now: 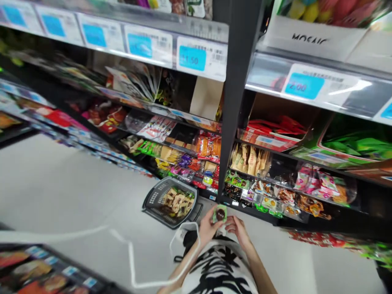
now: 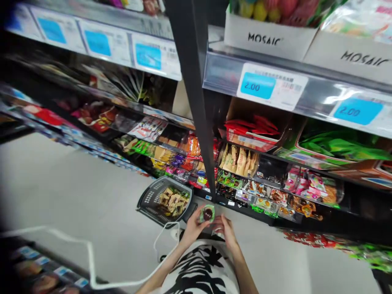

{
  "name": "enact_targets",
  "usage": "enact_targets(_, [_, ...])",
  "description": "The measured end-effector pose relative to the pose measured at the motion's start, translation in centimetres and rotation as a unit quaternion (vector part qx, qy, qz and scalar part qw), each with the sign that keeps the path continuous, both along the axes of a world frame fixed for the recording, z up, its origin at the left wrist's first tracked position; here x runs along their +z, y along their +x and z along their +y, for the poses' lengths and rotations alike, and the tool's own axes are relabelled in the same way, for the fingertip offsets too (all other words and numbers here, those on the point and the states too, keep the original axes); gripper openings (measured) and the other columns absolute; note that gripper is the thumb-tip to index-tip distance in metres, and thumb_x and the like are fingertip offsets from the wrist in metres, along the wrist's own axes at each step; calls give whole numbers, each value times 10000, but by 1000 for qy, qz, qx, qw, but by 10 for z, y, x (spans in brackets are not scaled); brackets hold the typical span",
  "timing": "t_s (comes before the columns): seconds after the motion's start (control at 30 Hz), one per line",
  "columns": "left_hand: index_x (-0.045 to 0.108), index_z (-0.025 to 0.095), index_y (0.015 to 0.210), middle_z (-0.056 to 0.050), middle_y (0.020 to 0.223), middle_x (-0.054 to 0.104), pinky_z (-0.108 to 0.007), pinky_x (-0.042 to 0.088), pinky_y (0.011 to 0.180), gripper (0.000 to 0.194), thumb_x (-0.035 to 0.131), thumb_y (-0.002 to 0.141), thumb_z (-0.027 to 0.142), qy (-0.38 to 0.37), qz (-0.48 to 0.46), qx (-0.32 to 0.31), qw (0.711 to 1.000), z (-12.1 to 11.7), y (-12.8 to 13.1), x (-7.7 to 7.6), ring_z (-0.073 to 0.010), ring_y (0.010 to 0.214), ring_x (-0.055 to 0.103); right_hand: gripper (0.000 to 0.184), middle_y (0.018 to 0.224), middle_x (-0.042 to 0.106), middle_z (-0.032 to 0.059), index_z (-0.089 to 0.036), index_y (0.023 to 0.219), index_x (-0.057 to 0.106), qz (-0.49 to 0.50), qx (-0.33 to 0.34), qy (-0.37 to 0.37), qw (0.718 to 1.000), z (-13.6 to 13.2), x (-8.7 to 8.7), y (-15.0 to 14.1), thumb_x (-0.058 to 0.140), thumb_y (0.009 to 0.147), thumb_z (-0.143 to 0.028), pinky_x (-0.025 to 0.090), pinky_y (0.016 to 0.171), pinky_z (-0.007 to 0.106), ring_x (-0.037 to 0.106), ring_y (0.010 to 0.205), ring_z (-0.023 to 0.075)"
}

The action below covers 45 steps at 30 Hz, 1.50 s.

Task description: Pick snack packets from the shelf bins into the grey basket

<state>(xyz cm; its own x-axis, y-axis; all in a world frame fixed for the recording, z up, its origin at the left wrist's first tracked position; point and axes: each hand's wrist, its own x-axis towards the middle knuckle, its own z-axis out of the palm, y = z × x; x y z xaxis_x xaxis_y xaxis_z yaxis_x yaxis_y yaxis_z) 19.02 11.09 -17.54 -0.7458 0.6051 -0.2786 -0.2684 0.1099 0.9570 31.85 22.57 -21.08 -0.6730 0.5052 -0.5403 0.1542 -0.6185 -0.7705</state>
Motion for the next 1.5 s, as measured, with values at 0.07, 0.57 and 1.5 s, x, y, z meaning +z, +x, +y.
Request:
enact_targets(0.07, [605, 180, 1353, -142, 1331, 676, -338, 634, 719, 731, 809, 656, 262, 26, -18, -41, 999, 8, 3, 8, -217, 853, 737, 572, 797, 739, 93, -168, 945, 738, 28, -7, 46, 999, 2, 22, 2, 632, 822, -716, 512, 574, 295, 677, 651, 210])
enact_targets(0.57, [506, 201, 1468, -166, 1369, 644, -293, 616, 635, 827, 822, 709, 291, 71, -21, -93, 993, 29, 13, 51, -127, 637, 694, 407, 625, 567, -8, -187, 745, 681, 57, -67, 174, 981, 27, 62, -9, 784, 750, -581, 359, 508, 233, 429, 524, 110])
enact_targets(1.5, [665, 195, 1298, -136, 1296, 711, -432, 514, 1075, 580, 752, 788, 458, 81, 46, -6, 996, 25, 4, 61, -311, 1215, 657, 381, 1025, 665, 78, -239, 1072, 662, 70, -94, 322, 939, 15, 98, -34, 749, 819, -510, 518, 793, 326, 608, 911, 232])
